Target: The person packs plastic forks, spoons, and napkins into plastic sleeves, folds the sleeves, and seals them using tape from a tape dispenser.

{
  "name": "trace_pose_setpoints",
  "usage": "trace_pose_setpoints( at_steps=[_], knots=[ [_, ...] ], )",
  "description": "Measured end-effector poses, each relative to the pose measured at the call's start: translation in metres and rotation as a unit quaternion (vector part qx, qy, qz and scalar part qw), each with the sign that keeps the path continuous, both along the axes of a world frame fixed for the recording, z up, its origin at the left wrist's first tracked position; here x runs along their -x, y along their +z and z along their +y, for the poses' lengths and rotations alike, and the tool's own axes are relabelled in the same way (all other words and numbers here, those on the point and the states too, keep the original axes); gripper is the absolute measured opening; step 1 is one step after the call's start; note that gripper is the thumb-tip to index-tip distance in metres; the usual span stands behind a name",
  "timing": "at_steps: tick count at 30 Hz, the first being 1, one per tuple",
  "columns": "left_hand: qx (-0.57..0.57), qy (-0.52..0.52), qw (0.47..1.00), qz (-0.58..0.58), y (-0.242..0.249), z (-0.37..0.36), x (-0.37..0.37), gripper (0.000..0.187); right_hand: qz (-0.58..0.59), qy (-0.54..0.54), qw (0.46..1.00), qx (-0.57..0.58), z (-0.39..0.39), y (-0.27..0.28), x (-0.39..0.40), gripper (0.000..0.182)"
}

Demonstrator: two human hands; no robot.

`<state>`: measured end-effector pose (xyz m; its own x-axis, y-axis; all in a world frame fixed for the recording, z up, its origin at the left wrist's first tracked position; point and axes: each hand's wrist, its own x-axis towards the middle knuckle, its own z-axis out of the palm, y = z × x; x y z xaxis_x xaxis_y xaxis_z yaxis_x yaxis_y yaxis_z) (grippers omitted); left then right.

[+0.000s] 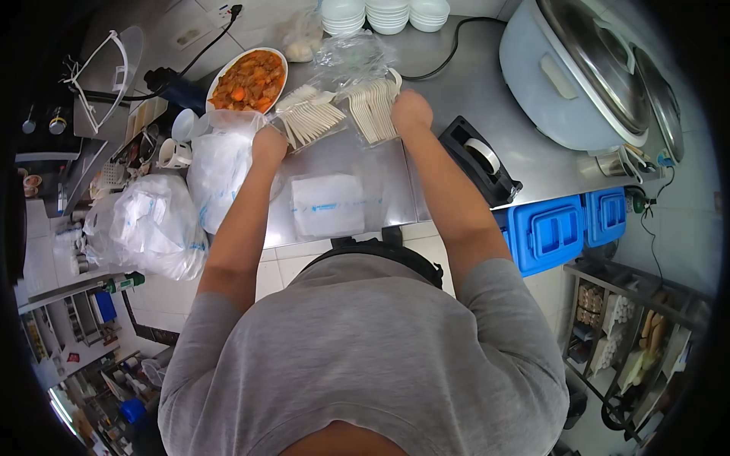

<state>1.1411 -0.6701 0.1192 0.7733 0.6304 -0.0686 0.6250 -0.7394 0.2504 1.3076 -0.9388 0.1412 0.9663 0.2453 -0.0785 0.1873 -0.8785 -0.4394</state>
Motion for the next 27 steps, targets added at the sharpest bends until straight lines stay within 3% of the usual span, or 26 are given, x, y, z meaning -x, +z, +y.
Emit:
trace_pose_setpoints(
  at_steps=[3,6,8,9,11,13,15,18,21,27],
  knots=[
    [0.099,0.145,0.984,-0.039,-0.003,0.003,-0.015,0.025,-0.077,-0.011,0.997,-0.023,-0.005,0.027,0.011,0.017],
    [0.121,0.096,0.985,-0.078,-0.021,0.018,-0.013,0.021,-0.162,-0.005,0.978,-0.132,-0.02,0.051,0.032,0.013],
    [0.299,0.133,0.944,-0.029,-0.014,0.026,-0.012,0.018,-0.172,0.009,0.956,-0.236,-0.034,0.061,0.048,0.011],
    [0.384,0.152,0.911,-0.004,-0.004,0.027,-0.01,0.017,-0.126,0.008,0.952,-0.28,-0.039,0.065,0.06,0.01],
    [0.422,0.135,0.897,0.011,0.018,0.022,0.008,0.016,-0.03,0.009,0.93,-0.366,-0.05,0.069,0.092,0.007],
    [0.452,0.106,0.886,0.021,0.052,0.008,0.04,0.015,0.102,0.008,0.87,-0.482,-0.059,0.047,0.119,0.005],
    [0.513,0.074,0.854,-0.029,0.093,-0.027,0.072,0.018,0.327,-0.014,0.717,-0.615,-0.062,0.063,0.144,0.011],
    [0.614,0.045,0.777,-0.13,0.118,-0.093,0.095,0.032,0.478,-0.063,0.604,-0.635,-0.05,0.092,0.172,0.017],
    [0.62,-0.012,0.767,-0.166,0.118,-0.14,0.091,0.032,0.468,-0.014,0.638,-0.611,-0.036,0.088,0.183,0.02],
    [0.694,0.029,0.691,-0.201,0.121,-0.173,0.091,0.021,0.411,0.023,0.712,-0.569,-0.051,0.083,0.19,0.01]
  ],
)
